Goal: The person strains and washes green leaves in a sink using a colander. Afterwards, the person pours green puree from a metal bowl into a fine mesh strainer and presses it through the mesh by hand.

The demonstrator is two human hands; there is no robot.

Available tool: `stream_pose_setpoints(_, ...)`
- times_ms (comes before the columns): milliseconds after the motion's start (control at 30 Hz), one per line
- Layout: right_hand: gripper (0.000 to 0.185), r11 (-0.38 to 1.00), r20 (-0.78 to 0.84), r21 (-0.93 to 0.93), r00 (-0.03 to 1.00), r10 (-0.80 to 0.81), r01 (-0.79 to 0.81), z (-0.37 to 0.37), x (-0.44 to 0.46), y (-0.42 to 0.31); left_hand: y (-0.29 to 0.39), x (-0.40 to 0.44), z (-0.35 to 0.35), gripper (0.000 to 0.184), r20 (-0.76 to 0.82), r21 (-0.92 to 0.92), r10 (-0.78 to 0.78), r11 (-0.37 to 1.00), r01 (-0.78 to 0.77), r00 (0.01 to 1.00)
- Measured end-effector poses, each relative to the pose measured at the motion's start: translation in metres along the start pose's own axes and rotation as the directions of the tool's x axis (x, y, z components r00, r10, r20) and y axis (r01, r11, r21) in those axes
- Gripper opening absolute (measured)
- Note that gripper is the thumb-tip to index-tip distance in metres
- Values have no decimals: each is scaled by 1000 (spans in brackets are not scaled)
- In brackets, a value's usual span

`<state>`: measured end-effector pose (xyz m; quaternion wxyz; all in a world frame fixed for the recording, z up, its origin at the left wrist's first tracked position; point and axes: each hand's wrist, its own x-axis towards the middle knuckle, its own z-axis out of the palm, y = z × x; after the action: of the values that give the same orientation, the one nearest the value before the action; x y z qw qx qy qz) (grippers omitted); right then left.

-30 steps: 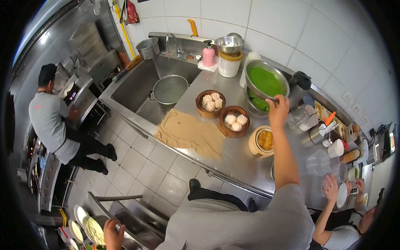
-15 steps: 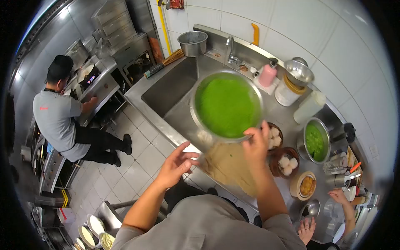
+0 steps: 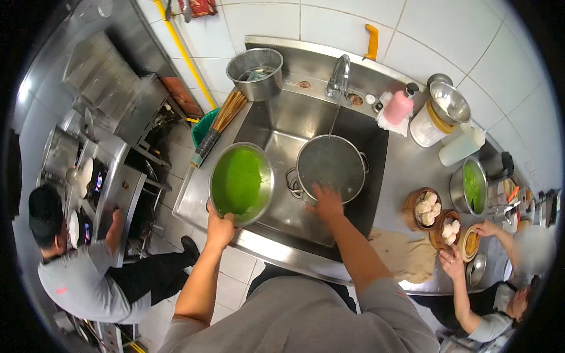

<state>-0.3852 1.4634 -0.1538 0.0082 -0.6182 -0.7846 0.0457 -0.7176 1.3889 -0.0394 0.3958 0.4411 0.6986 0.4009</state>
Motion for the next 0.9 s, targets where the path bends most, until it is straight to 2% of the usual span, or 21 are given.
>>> stream_pose_setpoints(33,72,991,162,13,979,126,-130,4,10,3,-1,15,-6,92,-9,134,6,991,-5,1000)
stream_pose_setpoints(67,76,965,318,9,916,245,-261,9,22,7,-1,27,-5,92,18,147,1,989,-3,1000)
stream_pose_setpoints(133,76,944,377,13,876,300,-328,12,27,4,3,51,3,97,48,388,125,912,-134,991)
stream_pose_setpoints(167,78,931,422,5,845,329,-365,8,27,5,8,60,14,103,50,455,327,834,-313,944)
stream_pose_setpoints(300,73,911,504,-27,781,369,-412,2,24,8,-19,139,92,102,200,710,105,669,-218,974)
stream_pose_setpoints(367,78,926,365,10,863,348,-378,24,26,17,-14,151,116,100,217,764,71,609,-215,974)
stream_pose_setpoints(400,78,921,364,15,860,357,-389,8,30,23,-15,157,123,100,227,765,77,603,-226,971)
stream_pose_setpoints(467,82,970,589,-24,781,208,-240,-40,30,32,-30,156,135,103,222,787,52,580,-210,974)
stream_pose_setpoints(533,91,924,251,260,944,215,-279,-24,13,67,-23,146,132,104,239,787,41,577,-218,970)
stream_pose_setpoints(567,91,925,243,262,947,211,-274,-14,23,79,-20,143,127,103,229,783,-7,595,-179,974)
stream_pose_setpoints(600,93,837,90,379,916,391,-395,5,37,89,-16,141,123,102,216,782,-55,608,-139,975)
stream_pose_setpoints(633,96,716,-31,512,822,568,-475,15,48,92,-14,140,119,101,210,780,-80,614,-118,975)
stream_pose_setpoints(667,96,711,-26,521,824,566,-472,28,57,89,-21,140,116,101,203,788,-81,605,-114,976)
stream_pose_setpoints(733,89,364,276,505,546,791,-783,40,80,75,-43,146,118,98,139,733,-7,673,-98,990)
stream_pose_setpoints(767,82,164,507,601,532,678,-782,43,94,74,-52,150,120,98,130,735,-7,672,-91,992)
stream_pose_setpoints(800,80,-261,685,726,634,360,-636,51,99,67,-59,154,121,96,139,740,-13,666,-95,990)
stream_pose_setpoints(833,77,-668,643,572,766,6,-476,43,104,54,-52,154,120,93,146,744,-16,661,-99,989)
stream_pose_setpoints(867,78,-680,630,540,774,-65,-496,34,110,39,-42,155,121,93,134,743,-11,663,-93,991)
stream_pose_setpoints(900,79,-687,614,508,778,-135,-520,6,115,12,-11,150,123,92,146,653,-193,755,52,970)
